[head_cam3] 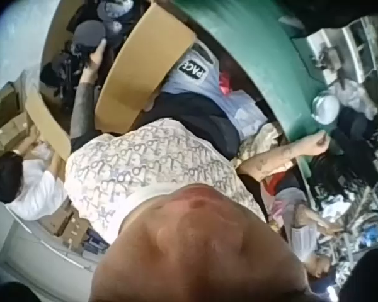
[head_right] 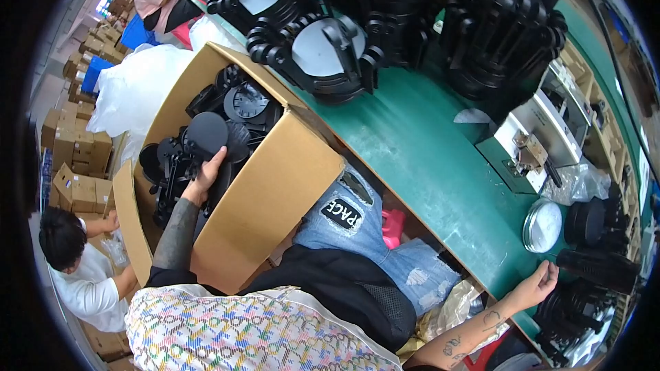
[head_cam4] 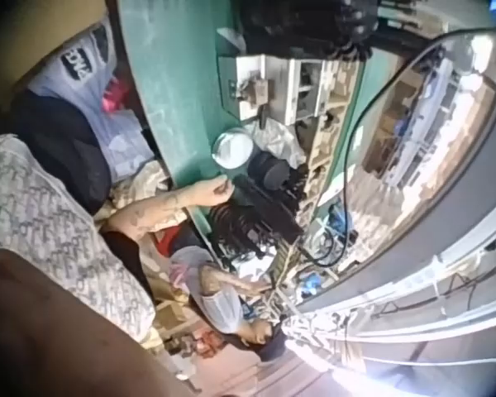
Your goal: The person assembles components by attaching white circular plates to black plastic bases with screws, using an electric screwdriver.
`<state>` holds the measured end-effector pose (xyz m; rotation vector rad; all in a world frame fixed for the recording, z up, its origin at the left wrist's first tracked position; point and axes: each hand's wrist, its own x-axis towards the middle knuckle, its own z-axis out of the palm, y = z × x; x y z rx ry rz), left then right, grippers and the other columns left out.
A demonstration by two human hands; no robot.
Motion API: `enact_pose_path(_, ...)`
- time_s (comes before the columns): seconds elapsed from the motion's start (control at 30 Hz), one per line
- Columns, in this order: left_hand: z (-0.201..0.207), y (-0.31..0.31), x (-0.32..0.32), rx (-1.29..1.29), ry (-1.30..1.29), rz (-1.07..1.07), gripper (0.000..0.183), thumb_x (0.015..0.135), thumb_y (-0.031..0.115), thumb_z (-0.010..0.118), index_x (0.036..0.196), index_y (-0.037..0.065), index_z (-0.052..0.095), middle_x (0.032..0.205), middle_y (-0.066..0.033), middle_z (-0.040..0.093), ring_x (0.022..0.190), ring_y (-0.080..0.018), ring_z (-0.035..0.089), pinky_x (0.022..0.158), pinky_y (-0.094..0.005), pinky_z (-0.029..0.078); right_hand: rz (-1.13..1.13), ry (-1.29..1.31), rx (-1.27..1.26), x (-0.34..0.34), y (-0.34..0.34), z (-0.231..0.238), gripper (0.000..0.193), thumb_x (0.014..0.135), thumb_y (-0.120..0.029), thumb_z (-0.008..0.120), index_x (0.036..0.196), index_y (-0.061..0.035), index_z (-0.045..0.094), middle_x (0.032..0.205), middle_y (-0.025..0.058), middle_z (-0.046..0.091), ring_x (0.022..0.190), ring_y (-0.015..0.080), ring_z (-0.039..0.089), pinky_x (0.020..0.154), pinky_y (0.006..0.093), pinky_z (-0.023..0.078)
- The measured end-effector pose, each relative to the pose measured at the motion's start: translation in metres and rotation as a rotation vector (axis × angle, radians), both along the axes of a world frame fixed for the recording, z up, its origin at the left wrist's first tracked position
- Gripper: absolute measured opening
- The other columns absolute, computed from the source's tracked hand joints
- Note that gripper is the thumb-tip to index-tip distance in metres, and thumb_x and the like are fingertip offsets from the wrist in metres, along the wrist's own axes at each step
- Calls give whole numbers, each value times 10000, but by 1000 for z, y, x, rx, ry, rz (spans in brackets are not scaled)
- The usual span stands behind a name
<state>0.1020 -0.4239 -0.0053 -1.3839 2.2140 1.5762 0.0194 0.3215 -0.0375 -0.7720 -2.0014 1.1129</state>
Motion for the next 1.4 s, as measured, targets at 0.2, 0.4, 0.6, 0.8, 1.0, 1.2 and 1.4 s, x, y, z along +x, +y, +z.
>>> enact_pose_path(0.2,3,-3,8,-84,51,41,720,1014,515,575,1423,-74,523,1389,-144,613,1232,-228,602,1047,-329,465,-149,-52,135,1,-5,8,300,974,-173,714,1175,43,661,1092,98,711,982,164,654,865,279,509)
enact_pose_path(0.4,85,-9,7,-313,397,-26,611,1017,402,630,1435,-31,524,1430,-112,582,1292,-210,531,1125,-338,377,-229,400,138,17,-35,19,257,962,-32,688,1199,48,632,1144,138,690,992,197,663,870,304,551)
enact_pose_path(0.6,187,90,-10,-202,225,-213,525,1021,364,621,1358,-35,570,1311,-79,612,1195,-173,560,1063,-338,427,544,467,188,48,-169,82,261,934,-9,627,1168,-36,514,1178,194,570,939,235,583,841,355,526)
enact_pose_path(0.8,160,228,-52,291,177,-1277,458,997,344,653,1272,-20,613,1270,-165,659,1197,-292,619,1048,-407,466,1326,305,-346,23,-242,143,889,784,-478,851,1406,32,472,1413,254,509,1101,296,645,926,377,535)
enact_pose_path(1.0,59,312,-71,692,239,-1365,576,1026,301,624,1482,-1,443,1442,-160,540,1365,-251,487,1148,-403,381,975,-180,-609,26,-221,114,172,967,-20,670,1124,46,647,935,80,756,852,87,689,770,248,557)
enact_pose_path(1.2,34,357,-73,572,177,-1553,497,939,338,720,1287,0,614,1190,-151,670,1100,-265,634,972,-399,498,608,-47,-560,61,-195,96,181,980,-41,674,1138,45,659,968,74,753,855,67,665,772,224,536)
enact_pose_path(1.4,10,369,-72,171,-208,-1980,514,967,537,604,1133,58,692,943,-237,714,964,-390,708,863,-445,535,331,146,-136,56,-167,87,277,947,-67,726,1187,50,652,967,51,721,790,92,649,734,252,537)
